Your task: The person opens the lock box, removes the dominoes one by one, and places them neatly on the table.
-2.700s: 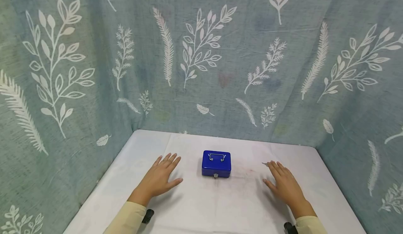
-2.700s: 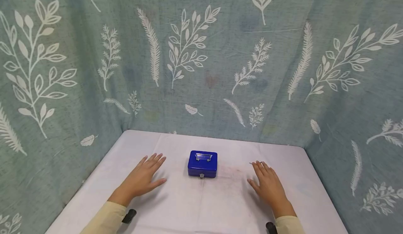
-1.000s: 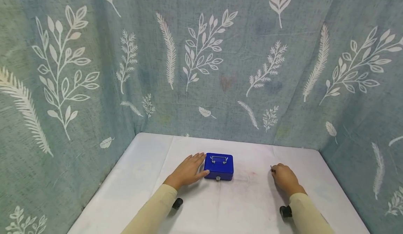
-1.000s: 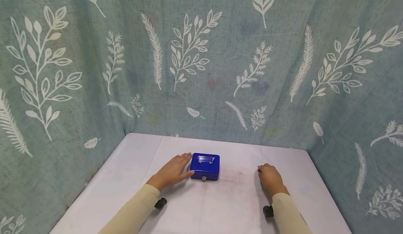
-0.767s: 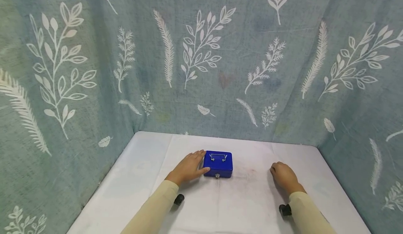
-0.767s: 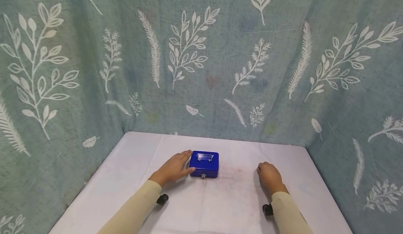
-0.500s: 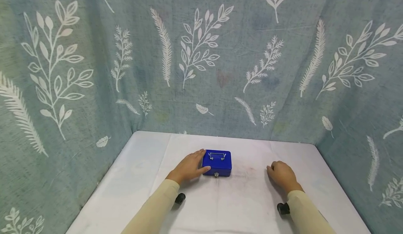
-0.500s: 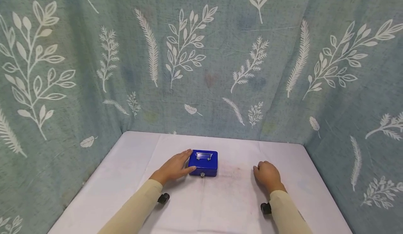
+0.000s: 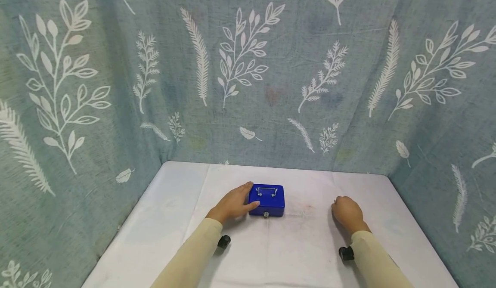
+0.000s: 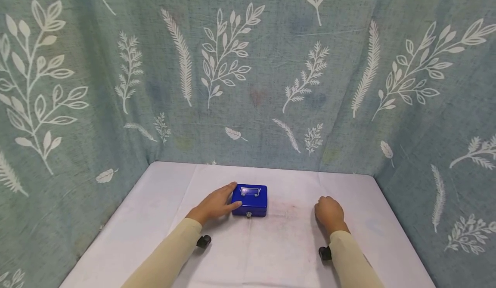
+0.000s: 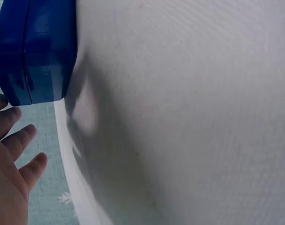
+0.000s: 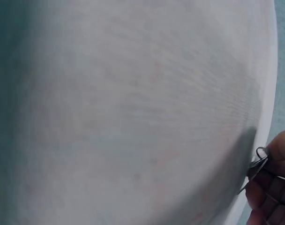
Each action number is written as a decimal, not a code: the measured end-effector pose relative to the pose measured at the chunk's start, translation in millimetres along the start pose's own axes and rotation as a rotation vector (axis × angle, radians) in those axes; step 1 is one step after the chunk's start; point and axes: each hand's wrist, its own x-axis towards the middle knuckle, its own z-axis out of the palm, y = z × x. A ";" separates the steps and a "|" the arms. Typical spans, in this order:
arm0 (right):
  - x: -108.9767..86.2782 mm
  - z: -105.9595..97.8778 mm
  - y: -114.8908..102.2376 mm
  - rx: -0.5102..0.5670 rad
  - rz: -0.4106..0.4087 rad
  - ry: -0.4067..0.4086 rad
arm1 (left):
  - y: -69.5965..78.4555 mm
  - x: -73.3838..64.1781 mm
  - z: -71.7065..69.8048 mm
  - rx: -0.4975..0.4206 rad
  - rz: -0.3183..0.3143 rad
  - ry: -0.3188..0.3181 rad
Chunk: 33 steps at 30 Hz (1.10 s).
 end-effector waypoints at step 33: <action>-12.7 2.9 1.8 0.370 -0.065 -0.009 | -4.7 8.1 8.5 -0.343 -0.117 0.015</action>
